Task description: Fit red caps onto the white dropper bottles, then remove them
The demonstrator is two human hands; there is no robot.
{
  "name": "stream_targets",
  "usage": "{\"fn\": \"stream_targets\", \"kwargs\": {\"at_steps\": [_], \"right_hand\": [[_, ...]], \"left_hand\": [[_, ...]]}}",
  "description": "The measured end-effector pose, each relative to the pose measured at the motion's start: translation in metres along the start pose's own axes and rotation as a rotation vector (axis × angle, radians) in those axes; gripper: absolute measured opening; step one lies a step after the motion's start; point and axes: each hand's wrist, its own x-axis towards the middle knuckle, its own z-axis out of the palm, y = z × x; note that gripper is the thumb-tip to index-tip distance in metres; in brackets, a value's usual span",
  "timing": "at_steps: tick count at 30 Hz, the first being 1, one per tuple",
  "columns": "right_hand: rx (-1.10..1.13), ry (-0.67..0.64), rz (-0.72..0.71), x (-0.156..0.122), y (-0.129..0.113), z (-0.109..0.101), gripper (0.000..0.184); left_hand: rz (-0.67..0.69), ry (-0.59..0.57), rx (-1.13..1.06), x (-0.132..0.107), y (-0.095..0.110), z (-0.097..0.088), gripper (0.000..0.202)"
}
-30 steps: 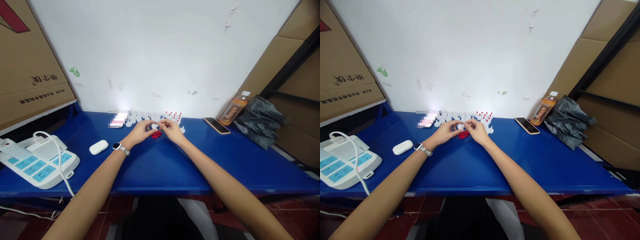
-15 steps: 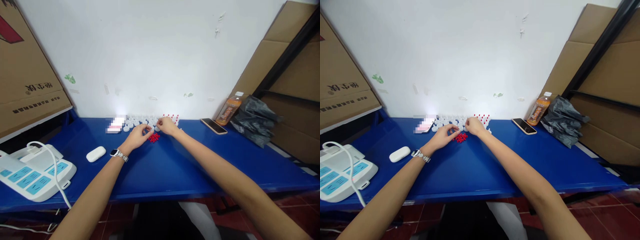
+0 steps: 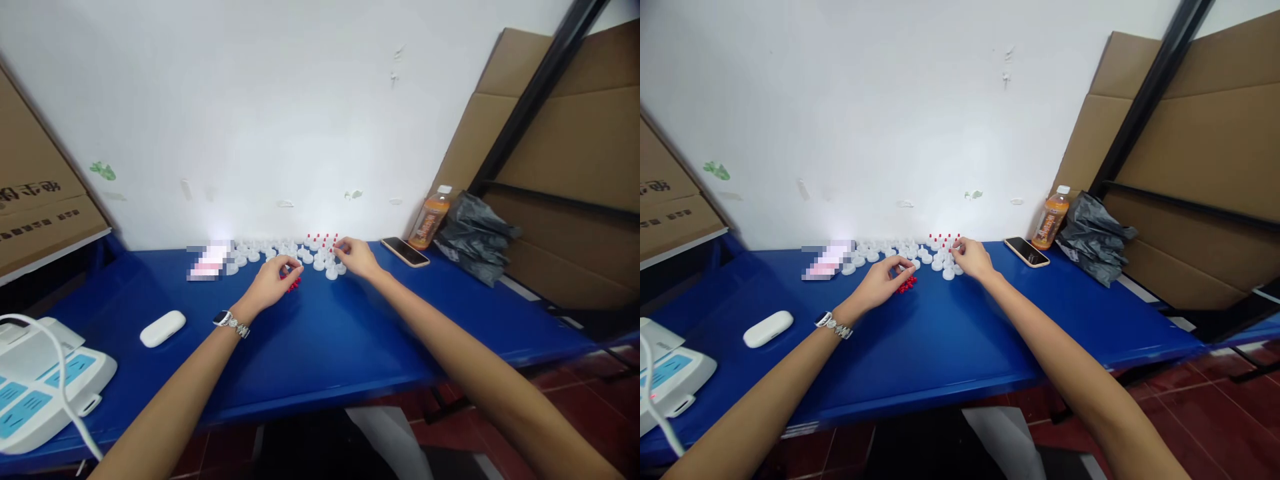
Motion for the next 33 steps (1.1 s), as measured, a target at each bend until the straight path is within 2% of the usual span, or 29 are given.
{"fn": "stream_targets", "kwargs": {"at_steps": [3, 7, 13, 16, 18, 20, 22, 26, 29, 33], "right_hand": [[-0.034, -0.053, 0.009, 0.009, 0.002, 0.000, 0.025], [-0.094, -0.110, -0.015, 0.026, -0.006, 0.007, 0.018], [-0.023, -0.106, -0.051, 0.038, -0.009, 0.010, 0.013], [0.048, -0.020, -0.107, 0.028, -0.017, -0.002, 0.012], [0.126, 0.050, -0.155, 0.013, -0.030, -0.011, 0.011], [0.264, 0.066, -0.213, -0.005, -0.046, -0.014, 0.012], [0.431, 0.021, -0.231, -0.020, -0.061, -0.008, 0.013], [0.672, -0.078, -0.183, -0.035, -0.080, 0.019, 0.017], [0.515, -0.085, -0.212, -0.038, -0.088, 0.034, 0.020], [0.183, -0.115, -0.271, -0.042, -0.095, 0.038, 0.029]], "left_hand": [[0.030, -0.006, 0.043, 0.017, 0.007, 0.006, 0.034], [0.055, -0.002, 0.081, 0.035, 0.013, 0.015, 0.031], [0.022, 0.027, 0.067, 0.028, 0.004, 0.022, 0.031], [0.001, 0.035, 0.060, 0.021, 0.000, 0.017, 0.031], [0.009, 0.075, 0.037, 0.019, 0.002, 0.012, 0.031], [0.042, 0.102, 0.001, 0.018, 0.006, 0.009, 0.040], [0.082, 0.099, -0.033, 0.017, 0.010, 0.006, 0.050], [0.114, 0.018, -0.017, 0.009, 0.004, -0.001, 0.039], [0.143, -0.001, 0.067, 0.002, -0.006, -0.009, 0.035], [0.190, 0.001, 0.175, -0.002, -0.013, -0.017, 0.031]]}}
